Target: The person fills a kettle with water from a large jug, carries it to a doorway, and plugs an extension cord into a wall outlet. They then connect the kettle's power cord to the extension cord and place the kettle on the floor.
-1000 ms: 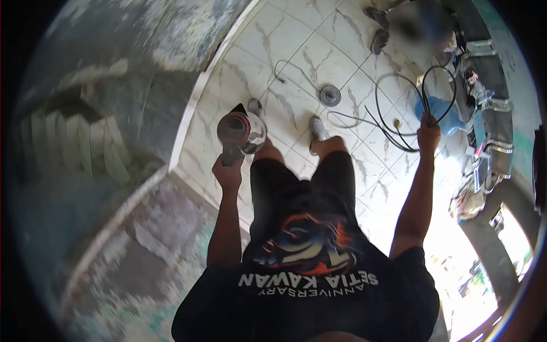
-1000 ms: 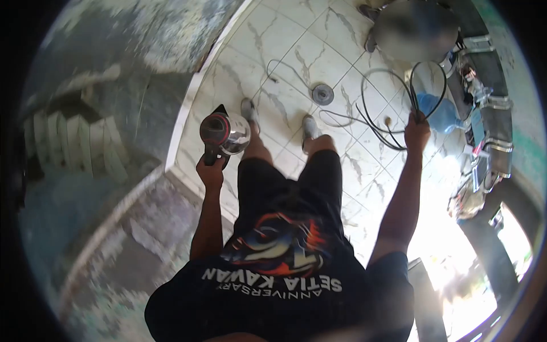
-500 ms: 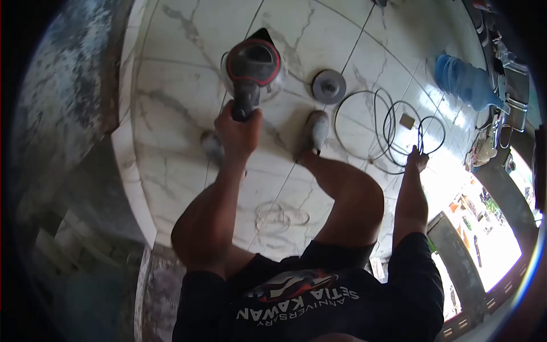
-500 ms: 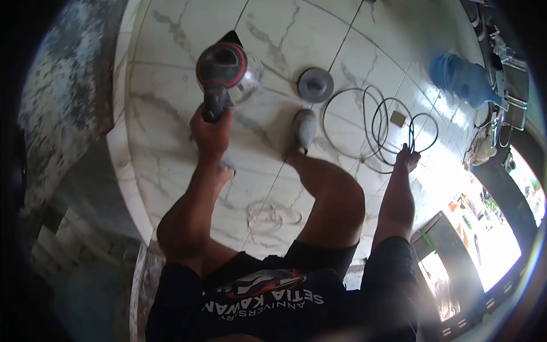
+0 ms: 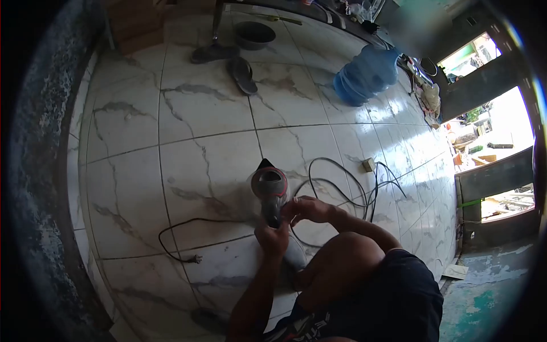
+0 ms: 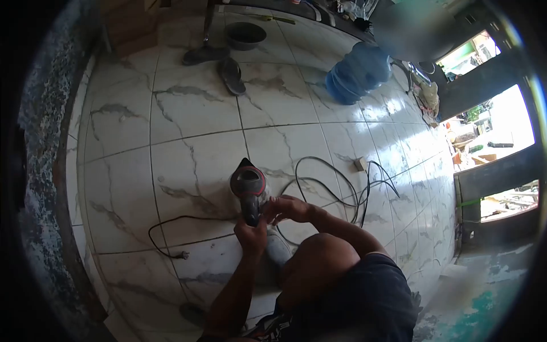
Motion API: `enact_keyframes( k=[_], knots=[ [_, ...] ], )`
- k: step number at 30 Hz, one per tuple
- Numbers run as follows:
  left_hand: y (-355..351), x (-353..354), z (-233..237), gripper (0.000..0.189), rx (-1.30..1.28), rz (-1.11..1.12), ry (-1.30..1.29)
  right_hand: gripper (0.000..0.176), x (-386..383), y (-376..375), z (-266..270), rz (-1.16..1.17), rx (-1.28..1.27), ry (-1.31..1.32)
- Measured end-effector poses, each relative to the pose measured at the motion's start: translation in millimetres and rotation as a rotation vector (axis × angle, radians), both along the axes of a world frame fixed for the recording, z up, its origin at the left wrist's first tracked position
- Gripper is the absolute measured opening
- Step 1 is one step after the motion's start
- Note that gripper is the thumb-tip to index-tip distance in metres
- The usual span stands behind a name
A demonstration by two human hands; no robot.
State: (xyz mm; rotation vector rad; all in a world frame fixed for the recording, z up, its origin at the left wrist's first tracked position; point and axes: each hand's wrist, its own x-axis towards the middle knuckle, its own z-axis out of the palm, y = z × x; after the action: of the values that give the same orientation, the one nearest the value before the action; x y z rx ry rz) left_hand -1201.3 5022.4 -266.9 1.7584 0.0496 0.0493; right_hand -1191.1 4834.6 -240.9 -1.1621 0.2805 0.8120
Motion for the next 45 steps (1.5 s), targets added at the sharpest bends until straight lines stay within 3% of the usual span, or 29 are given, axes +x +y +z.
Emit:
enact_keyframes(
  k=[2,4,6,8,10,12,13,15,18,20,22,24,27,34,39,45],
  knots=[
    [-11,-9,3,0.035,-0.152,-0.071,0.05,0.063,-4,5,10,0.084,-0.177,-0.07],
    [-27,-18,-14,0.046,-0.147,-0.142,0.02,0.07,-8,0,24,0.142,-0.254,-0.146],
    [-32,-29,-21,0.065,-0.198,-0.347,0.101,0.06,-7,0,39,0.189,-0.478,-0.214],
    [-41,-31,-12,0.065,-0.249,-0.421,0.062,0.048,-12,-9,38,0.194,-0.65,-0.245],
    [-40,-32,-24,0.064,0.187,-0.66,-0.148,0.047,-19,-18,27,0.044,-0.471,-0.266],
    [-26,-34,-8,0.062,0.308,-0.72,0.0,0.049,-18,-1,51,0.061,-0.504,-0.184],
    [-8,-22,-2,0.062,0.325,-0.695,0.06,0.053,-27,-11,37,0.14,-0.562,-0.167],
    [15,0,6,0.059,0.063,-1.117,0.3,0.054,-43,-9,29,0.105,-0.562,-0.119],
    [33,16,3,0.041,0.308,-1.191,0.391,0.051,-61,-13,23,0.055,-0.602,-0.144],
    [53,25,5,0.032,0.211,-0.963,0.383,0.048,-73,-22,21,0.03,-0.623,-0.183],
    [59,20,-34,0.034,0.384,-0.584,0.11,0.038,-77,-28,19,0.12,-0.758,-0.192],
    [73,26,-61,0.033,0.727,-0.411,-0.044,0.028,-82,-27,15,0.065,-0.798,-0.189],
    [86,26,-101,0.029,0.914,-0.412,-0.05,0.027,-98,-34,6,-0.002,-0.896,-0.21],
    [105,27,-127,0.027,0.945,-0.424,-0.121,0.022,-111,-13,1,0.014,-0.871,-0.263],
    [120,51,-124,0.028,1.051,-0.152,-0.17,0.019,-70,27,11,0.107,-0.943,-0.296],
    [135,71,-119,0.031,1.096,-0.095,-0.134,0.028,6,87,22,0.198,-0.922,-0.379]
  ],
)
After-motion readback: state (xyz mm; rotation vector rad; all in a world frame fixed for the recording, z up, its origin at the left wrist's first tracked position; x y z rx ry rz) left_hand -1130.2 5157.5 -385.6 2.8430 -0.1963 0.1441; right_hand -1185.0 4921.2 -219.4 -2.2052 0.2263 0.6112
